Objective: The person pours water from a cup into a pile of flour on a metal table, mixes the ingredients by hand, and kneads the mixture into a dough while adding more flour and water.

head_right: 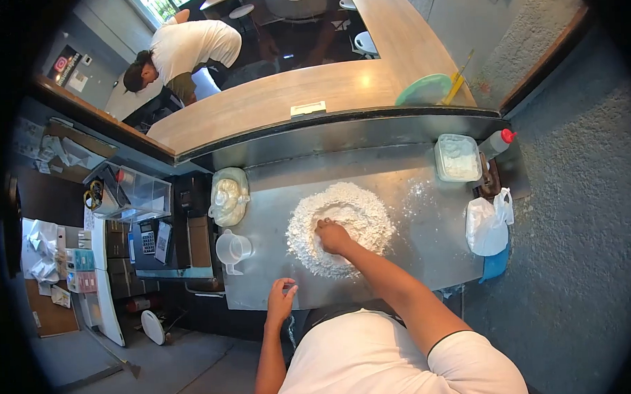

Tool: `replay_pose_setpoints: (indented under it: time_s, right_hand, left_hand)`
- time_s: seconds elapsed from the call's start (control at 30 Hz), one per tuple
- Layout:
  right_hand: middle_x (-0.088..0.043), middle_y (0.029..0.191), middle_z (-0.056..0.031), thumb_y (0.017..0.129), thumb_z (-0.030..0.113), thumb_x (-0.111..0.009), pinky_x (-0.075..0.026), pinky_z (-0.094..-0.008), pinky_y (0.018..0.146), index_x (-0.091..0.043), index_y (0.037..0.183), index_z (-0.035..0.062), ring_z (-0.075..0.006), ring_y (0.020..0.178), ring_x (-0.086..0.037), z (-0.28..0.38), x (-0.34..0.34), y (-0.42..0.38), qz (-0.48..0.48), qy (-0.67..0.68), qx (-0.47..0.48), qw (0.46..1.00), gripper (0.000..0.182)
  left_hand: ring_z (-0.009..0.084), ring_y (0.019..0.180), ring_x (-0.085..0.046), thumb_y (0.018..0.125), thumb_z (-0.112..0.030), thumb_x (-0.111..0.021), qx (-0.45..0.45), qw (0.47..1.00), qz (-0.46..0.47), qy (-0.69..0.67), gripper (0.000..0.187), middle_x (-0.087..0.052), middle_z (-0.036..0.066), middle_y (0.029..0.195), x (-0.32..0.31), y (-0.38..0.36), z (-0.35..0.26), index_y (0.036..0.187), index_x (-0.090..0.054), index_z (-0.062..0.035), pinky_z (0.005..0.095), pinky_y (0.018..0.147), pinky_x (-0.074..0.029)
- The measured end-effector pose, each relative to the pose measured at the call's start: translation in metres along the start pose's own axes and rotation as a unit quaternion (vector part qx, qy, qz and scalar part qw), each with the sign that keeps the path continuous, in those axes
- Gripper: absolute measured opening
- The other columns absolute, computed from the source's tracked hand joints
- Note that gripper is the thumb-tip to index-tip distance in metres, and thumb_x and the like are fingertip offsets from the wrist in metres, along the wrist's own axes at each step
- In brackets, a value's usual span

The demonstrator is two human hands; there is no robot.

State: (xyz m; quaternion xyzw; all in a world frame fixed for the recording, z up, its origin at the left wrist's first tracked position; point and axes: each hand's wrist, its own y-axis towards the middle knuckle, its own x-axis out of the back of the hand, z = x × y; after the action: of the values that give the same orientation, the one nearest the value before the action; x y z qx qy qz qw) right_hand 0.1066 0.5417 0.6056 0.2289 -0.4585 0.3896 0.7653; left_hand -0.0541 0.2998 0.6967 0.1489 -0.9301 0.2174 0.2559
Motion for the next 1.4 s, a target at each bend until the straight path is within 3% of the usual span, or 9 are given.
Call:
replay_pose_setpoints:
  time_s: [0.2, 0.37, 0.73, 0.87, 0.97, 1.03, 1.17, 1.27, 1.4]
  right_hand:
    - [-0.060, 0.116, -0.0118, 0.085, 0.014, -0.059, -0.048, -0.0466, 0.101, -0.068, 0.102, 0.0081, -0.0346, 0.118, -0.057, 0.017, 0.000, -0.050, 0.026, -0.068, -0.033, 0.997, 0.020]
    - [-0.047, 0.145, -0.0194, 0.091, 0.013, -0.052, -0.034, -0.0560, 0.112, -0.069, 0.115, 0.0114, -0.0444, 0.135, -0.044, -0.011, 0.002, -0.076, -0.032, -0.092, -0.127, 0.987, 0.030]
    - [-0.051, 0.133, -0.0265, 0.076, 0.010, -0.066, -0.045, -0.0475, 0.105, -0.056, 0.134, -0.0004, -0.0453, 0.121, -0.053, -0.031, 0.040, -0.020, 0.020, 0.126, -0.288, 0.949, 0.059]
    - [-0.055, 0.128, -0.0266, 0.076, 0.010, -0.066, -0.047, -0.0454, 0.103, -0.058, 0.128, -0.0008, -0.0428, 0.119, -0.055, -0.029, 0.036, -0.005, -0.074, 0.066, -0.235, 0.967, 0.054]
    - [-0.058, 0.123, -0.0257, 0.074, 0.011, -0.067, -0.048, -0.0446, 0.101, -0.061, 0.121, -0.0003, -0.0424, 0.114, -0.058, -0.033, 0.034, 0.010, 0.099, 0.074, -0.159, 0.980, 0.049]
    - [-0.060, 0.113, -0.0233, 0.072, 0.011, -0.068, -0.050, -0.0464, 0.096, -0.063, 0.119, 0.0002, -0.0410, 0.107, -0.061, -0.025, 0.019, 0.021, -0.050, 0.063, -0.137, 0.987, 0.048]
    - [-0.061, 0.121, -0.0230, 0.073, 0.015, -0.067, -0.051, -0.0451, 0.098, -0.061, 0.121, -0.0007, -0.0406, 0.109, -0.062, -0.007, 0.004, 0.036, 0.158, 0.032, -0.083, 0.983, 0.051]
    - [-0.059, 0.123, -0.0208, 0.071, 0.009, -0.065, -0.052, -0.0473, 0.095, -0.064, 0.113, 0.0018, -0.0409, 0.111, -0.060, 0.019, 0.005, 0.026, -0.014, 0.020, -0.094, 0.995, 0.043]
    - [-0.058, 0.127, -0.0182, 0.075, 0.012, -0.066, -0.049, -0.0502, 0.101, -0.065, 0.115, 0.0033, -0.0388, 0.123, -0.054, 0.040, 0.014, 0.010, 0.112, -0.038, -0.059, 0.991, 0.041]
  left_hand:
    - [0.0322, 0.105, -0.061, 0.085, -0.014, -0.074, -0.013, 0.999, 0.035, 0.007, 0.023, -0.064, 0.015, 0.110, -0.018, 0.014, 0.001, 0.105, -0.066, -0.0059, 0.0418, 0.087, -0.051]
    - [0.0388, 0.109, -0.059, 0.083, -0.012, -0.074, -0.094, 0.992, 0.051, 0.072, 0.023, -0.064, 0.018, 0.110, -0.026, 0.022, 0.003, 0.103, -0.066, -0.0039, 0.0446, 0.096, -0.047]
    - [0.0403, 0.130, -0.045, 0.079, -0.021, -0.079, -0.077, 0.991, 0.016, 0.112, 0.058, -0.050, 0.019, 0.138, -0.053, 0.023, 0.038, 0.131, -0.054, -0.0090, 0.0483, 0.107, -0.040]
    - [0.0459, 0.148, -0.019, 0.074, -0.032, -0.084, -0.021, 0.960, -0.003, 0.279, 0.096, -0.023, 0.017, 0.162, -0.050, 0.039, 0.037, 0.154, -0.033, -0.0181, 0.0633, 0.113, -0.029]
    - [0.0460, 0.151, -0.011, 0.071, -0.038, -0.086, -0.025, 0.941, 0.030, 0.336, 0.104, -0.015, 0.015, 0.165, -0.046, 0.046, 0.035, 0.157, -0.030, -0.0227, 0.0699, 0.112, -0.025]
    - [0.0460, 0.151, -0.009, 0.070, -0.038, -0.086, -0.024, 0.943, 0.032, 0.332, 0.104, -0.013, 0.015, 0.166, -0.046, 0.047, 0.036, 0.157, -0.030, -0.0236, 0.0706, 0.112, -0.024]
    - [0.0459, 0.151, -0.008, 0.070, -0.037, -0.087, -0.029, 0.942, 0.026, 0.334, 0.104, -0.011, 0.014, 0.167, -0.047, 0.047, 0.037, 0.157, -0.030, -0.0243, 0.0711, 0.112, -0.023]
    - [0.0456, 0.151, -0.008, 0.071, -0.035, -0.087, -0.022, 0.945, 0.027, 0.324, 0.103, -0.010, 0.013, 0.167, -0.048, 0.048, 0.035, 0.156, -0.030, -0.0239, 0.0712, 0.112, -0.023]
    - [0.0449, 0.152, -0.008, 0.071, -0.034, -0.087, -0.024, 0.946, 0.032, 0.323, 0.102, -0.010, 0.013, 0.167, -0.047, 0.051, 0.033, 0.156, -0.031, -0.0235, 0.0711, 0.112, -0.022]
